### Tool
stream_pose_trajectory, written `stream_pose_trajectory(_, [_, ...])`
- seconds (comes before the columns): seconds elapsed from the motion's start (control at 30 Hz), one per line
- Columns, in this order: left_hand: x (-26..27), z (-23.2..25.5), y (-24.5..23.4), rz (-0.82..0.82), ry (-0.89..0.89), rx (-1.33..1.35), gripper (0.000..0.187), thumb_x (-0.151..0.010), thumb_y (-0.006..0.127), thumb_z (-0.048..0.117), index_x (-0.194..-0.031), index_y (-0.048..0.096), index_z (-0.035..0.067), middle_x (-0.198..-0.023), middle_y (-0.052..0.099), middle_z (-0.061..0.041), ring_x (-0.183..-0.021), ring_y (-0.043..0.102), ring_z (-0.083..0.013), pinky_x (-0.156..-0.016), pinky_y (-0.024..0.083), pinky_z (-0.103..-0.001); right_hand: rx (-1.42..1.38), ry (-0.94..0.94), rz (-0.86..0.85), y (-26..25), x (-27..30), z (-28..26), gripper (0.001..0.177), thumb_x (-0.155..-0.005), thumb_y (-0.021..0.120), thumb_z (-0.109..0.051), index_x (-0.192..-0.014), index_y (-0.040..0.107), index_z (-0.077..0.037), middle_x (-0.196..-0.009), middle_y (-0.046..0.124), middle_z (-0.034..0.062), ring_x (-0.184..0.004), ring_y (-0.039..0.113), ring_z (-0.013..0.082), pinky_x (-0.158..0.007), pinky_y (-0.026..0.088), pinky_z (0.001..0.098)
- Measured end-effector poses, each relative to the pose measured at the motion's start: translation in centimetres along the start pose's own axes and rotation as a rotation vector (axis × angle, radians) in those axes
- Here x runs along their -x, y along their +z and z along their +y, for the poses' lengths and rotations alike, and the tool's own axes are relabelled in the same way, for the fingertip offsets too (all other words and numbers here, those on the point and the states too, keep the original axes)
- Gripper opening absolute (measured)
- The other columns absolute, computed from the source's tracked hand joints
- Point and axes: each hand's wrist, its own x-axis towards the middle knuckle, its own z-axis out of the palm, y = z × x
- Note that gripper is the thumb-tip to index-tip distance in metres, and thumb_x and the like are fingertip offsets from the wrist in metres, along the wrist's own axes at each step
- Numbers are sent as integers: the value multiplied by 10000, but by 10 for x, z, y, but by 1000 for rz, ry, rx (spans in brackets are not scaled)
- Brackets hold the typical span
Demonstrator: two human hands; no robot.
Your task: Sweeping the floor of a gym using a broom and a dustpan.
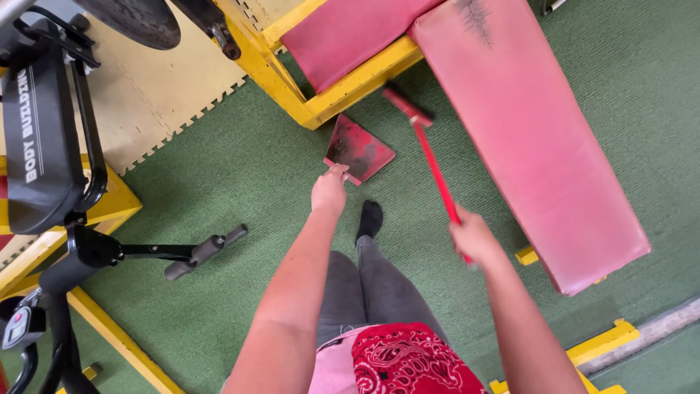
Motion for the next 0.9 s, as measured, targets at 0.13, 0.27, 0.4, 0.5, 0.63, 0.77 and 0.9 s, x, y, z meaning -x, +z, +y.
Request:
stream_pose_trajectory(0.13, [0,6,-5,-6,16,-8,255,-982,606,172,-1214,696,116,-1342,657,-133,-1150,649,-379,-959,526,-456,-40,-61,79,29,-72,-29,443,-935,509,-79,-1370,571,-15,-616,553,81,-471,554,190,-454,439,374])
stream_pose_trajectory(0.27, [6,10,-12,-47,-23,-3,237,-1006,587,176,-1210,693,121,-1298,701,-103,-1135,669,-361,-955,533,-454,249,-147,105,91,-82,-6,499,-880,602,-109,-1347,513,44,-836,672,237,-734,688,368,-646,545,473])
stream_pose_trajectory(0.4, [0,2,-7,1,28,-2,236,-998,597,175,-1204,703,131,-1327,669,-126,-1159,655,-362,-957,529,-459,495,-355,24,97,-53,48,722,-888,653,-136,-1549,389,-17,-866,702,276,-760,707,390,-702,552,462])
stream_pose_trajectory(0.5, [-3,-7,-3,-11,35,-2,247,-987,600,175,-1208,703,136,-1352,651,-127,-1174,648,-359,-983,520,-455,24,96,-183,27,46,-38,715,-899,574,-140,-1592,427,-232,-613,493,81,-442,473,176,-428,406,359])
stream_pose_trajectory(0.63, [-1,-5,-10,-31,-4,12,247,-992,596,184,-1213,699,147,-1371,644,-112,-1184,644,-355,-981,523,-452,-108,160,-187,-6,46,-36,714,-899,587,-123,-1586,418,-230,-582,441,19,-413,408,140,-388,345,344])
stream_pose_trajectory(0.77, [3,-3,-14,-35,-24,10,245,-991,591,192,-1210,700,168,-1373,646,-93,-1170,650,-354,-965,526,-455,7,0,10,8,-16,-53,572,-915,538,-67,-1483,482,-108,-593,512,65,-452,505,179,-425,417,364])
stream_pose_trajectory(0.9, [6,-1,-18,-46,-26,-11,239,-992,587,201,-1199,702,174,-1358,657,-76,-1148,659,-351,-956,528,-454,60,-50,91,46,-104,-33,381,-907,566,-51,-1268,611,63,-726,635,149,-595,639,265,-532,490,431])
